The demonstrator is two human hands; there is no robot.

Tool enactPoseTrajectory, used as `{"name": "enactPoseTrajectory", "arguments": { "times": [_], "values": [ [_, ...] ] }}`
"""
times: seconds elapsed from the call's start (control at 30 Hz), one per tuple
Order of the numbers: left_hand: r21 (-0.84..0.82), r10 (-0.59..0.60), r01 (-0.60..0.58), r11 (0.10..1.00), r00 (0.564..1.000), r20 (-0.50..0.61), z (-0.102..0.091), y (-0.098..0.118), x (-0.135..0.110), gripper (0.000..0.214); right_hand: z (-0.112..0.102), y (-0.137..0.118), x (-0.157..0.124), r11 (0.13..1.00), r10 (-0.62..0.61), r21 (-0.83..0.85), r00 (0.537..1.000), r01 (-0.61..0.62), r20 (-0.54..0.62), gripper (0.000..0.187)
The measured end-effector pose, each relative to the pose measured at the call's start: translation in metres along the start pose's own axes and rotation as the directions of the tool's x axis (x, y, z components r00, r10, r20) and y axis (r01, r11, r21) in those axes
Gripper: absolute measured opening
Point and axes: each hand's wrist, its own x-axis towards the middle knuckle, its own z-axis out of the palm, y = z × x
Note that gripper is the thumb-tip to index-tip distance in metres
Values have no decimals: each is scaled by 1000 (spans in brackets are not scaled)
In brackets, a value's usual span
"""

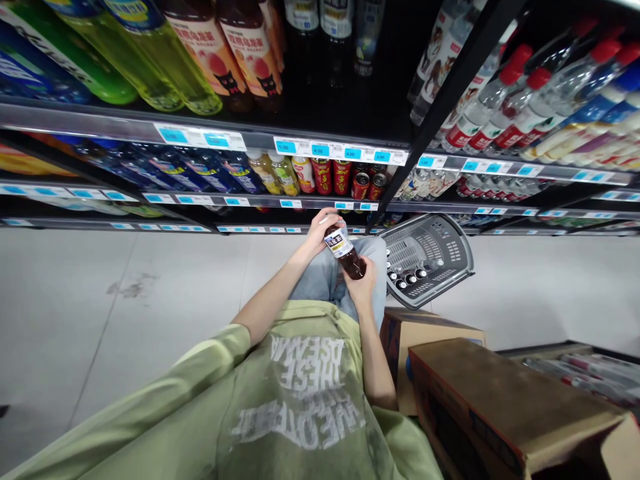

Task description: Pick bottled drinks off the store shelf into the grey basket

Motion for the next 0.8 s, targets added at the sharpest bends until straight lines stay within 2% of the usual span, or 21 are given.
{"name": "enactPoseTrajectory", "arguments": {
  "times": [0.1, 0.23, 0.4, 0.57, 0.8],
  "values": [
    [9, 0, -1, 1000, 1000, 32, 2, -3, 0, 44, -1, 1, 1, 997, 67, 30, 998, -67, -11, 61],
    [33, -9, 7, 999, 999, 51, 4, -6, 1, 45, -1, 1, 1, 979, 143, 147, 990, -142, 4, 68],
    [45, 2, -5, 999, 998, 55, 3, -7, 1, 48, 0, 3, 2, 983, 101, 157, 995, -97, -17, 68],
    [41, 27, -31, 999, 996, 90, 2, -7, 0, 53, 0, 2, 2, 993, 88, 83, 996, -88, -3, 69],
    [75, 19, -27, 997, 995, 103, 4, -4, 0, 42, -2, -3, 2, 990, 79, 117, 996, -82, 32, 71]
  ]
}}
